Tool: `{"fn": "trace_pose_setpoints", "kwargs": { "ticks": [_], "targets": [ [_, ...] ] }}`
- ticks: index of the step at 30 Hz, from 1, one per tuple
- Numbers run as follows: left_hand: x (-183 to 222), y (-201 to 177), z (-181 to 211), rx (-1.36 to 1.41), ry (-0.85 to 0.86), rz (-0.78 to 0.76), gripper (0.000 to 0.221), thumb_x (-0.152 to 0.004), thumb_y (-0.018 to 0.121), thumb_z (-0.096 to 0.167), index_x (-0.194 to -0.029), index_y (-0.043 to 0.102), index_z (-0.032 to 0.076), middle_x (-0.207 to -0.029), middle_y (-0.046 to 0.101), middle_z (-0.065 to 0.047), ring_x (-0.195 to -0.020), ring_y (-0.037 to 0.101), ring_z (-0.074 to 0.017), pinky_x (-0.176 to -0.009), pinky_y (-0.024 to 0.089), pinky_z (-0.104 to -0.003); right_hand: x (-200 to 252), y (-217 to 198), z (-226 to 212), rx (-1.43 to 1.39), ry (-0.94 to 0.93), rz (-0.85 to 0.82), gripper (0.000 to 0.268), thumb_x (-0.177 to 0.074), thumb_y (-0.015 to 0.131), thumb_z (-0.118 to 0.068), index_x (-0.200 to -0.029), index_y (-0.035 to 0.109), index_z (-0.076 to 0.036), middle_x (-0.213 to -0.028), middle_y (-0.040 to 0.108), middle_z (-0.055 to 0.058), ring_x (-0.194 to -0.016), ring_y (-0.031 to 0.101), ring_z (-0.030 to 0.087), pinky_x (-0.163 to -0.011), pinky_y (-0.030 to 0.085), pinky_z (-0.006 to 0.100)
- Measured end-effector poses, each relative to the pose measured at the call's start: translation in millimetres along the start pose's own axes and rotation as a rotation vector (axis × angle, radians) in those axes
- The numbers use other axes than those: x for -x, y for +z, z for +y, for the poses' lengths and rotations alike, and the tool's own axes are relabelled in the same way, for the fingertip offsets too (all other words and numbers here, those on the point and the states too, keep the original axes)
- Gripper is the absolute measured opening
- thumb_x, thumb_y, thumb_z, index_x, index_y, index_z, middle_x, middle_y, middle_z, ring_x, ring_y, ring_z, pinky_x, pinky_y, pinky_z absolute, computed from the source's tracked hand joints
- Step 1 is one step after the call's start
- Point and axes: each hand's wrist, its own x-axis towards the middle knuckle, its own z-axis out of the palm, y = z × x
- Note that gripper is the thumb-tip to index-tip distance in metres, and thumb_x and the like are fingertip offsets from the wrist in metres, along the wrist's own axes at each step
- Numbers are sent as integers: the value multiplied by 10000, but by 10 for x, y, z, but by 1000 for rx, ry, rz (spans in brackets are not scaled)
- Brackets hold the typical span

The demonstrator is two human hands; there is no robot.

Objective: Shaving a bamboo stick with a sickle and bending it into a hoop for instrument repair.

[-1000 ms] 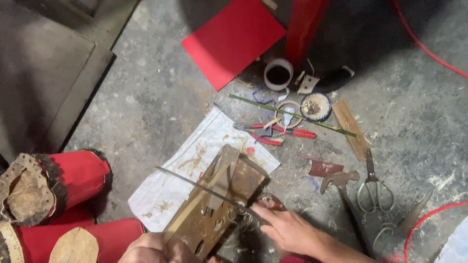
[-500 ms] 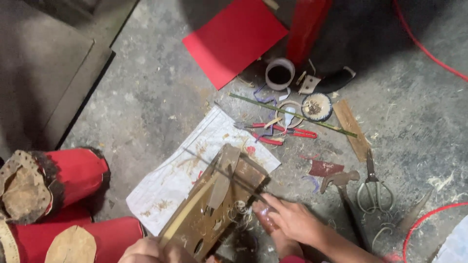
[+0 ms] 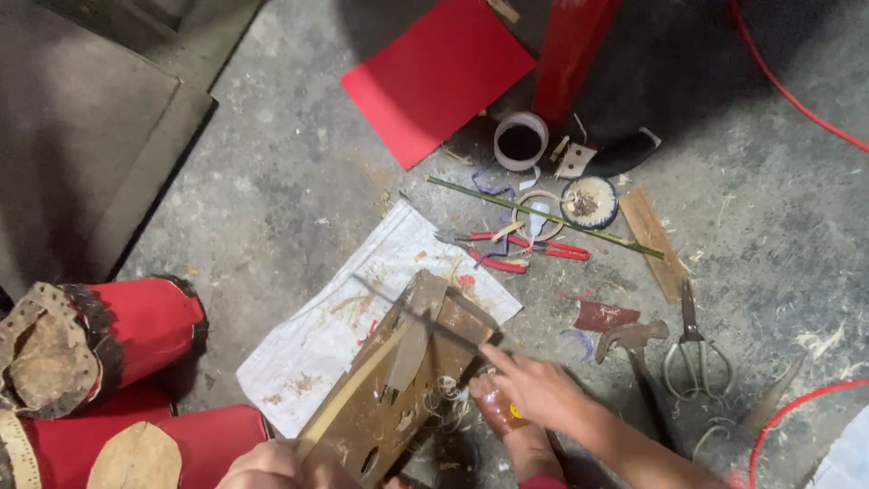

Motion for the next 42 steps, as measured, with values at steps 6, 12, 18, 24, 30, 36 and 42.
{"fn": "trace_pose_setpoints", "kwargs": {
  "ticks": [6, 12, 18, 24, 30, 36, 42],
  "targets": [
    [59, -63, -371, -513, 277, 249, 330, -584, 753, 32, -645, 452, 154, -636, 464, 103, -509, 442, 20, -461, 366, -133, -12, 68, 74, -39, -164, 120, 570, -1035, 530, -97, -1521, 289, -272, -1005, 632, 87, -416, 482, 67, -294, 426, 156],
    [-150, 238, -499, 64, 613, 277, 228, -831, 537, 31, -851, 424, 229, -759, 436, 77, -573, 439, -60, -534, 369, -248, -232, 64, 238, 58, 53, -8, 636, -1105, 473, -282, -1651, 151, -321, -877, 618, 45, -475, 426, 60, -372, 384, 141],
    [-518, 817, -725, 59, 629, 304, 283, -906, 532, 351, -744, 488, 123, -642, 417, -1, -539, 416, -120, -529, 384, -279, -139, 62, 188, -4, 98, -57, 653, -1116, 414, -335, -1655, 50, -390, -1128, 603, 141, -544, 498, 93, -425, 474, 178],
    [-669, 896, -847, -41, 742, 472, 644, -1050, 353, 668, -620, 280, 194, -551, 187, 51, -421, 170, -68, -392, 152, -256, 3, 522, 240, 60, -250, 272, 562, -1047, 525, -246, -1564, 306, -269, -931, 621, 65, -519, 614, 205, -458, 592, 368],
    [-640, 819, -980, -59, 755, 674, 644, -1018, 415, 695, -641, 251, 199, -575, 147, 58, -433, 137, -58, -381, 138, -236, -305, 369, 143, 14, -4, 59, 582, -1110, 465, -224, -1606, 193, -361, -1175, 513, 225, -472, 517, 88, -355, 477, 176],
    [-738, 949, -858, -50, 706, 688, 696, -982, 377, 749, -597, 189, 201, -551, 104, 50, -412, 126, -71, -364, 123, -249, -154, 659, 241, 91, -196, 295, 775, -941, 623, 3, -1589, 308, -283, -1172, 621, 261, -491, 645, 168, -415, 619, 287],
    [-748, 946, -889, -40, 736, 690, 691, -996, 405, 726, -586, 221, 201, -547, 130, 53, -407, 132, -66, -358, 126, -249, -186, 272, 1, -46, 82, 31, 714, -1058, 525, -137, -1625, 174, -391, -1488, 358, 288, -501, 551, 88, -416, 503, 186]
  ]
}}
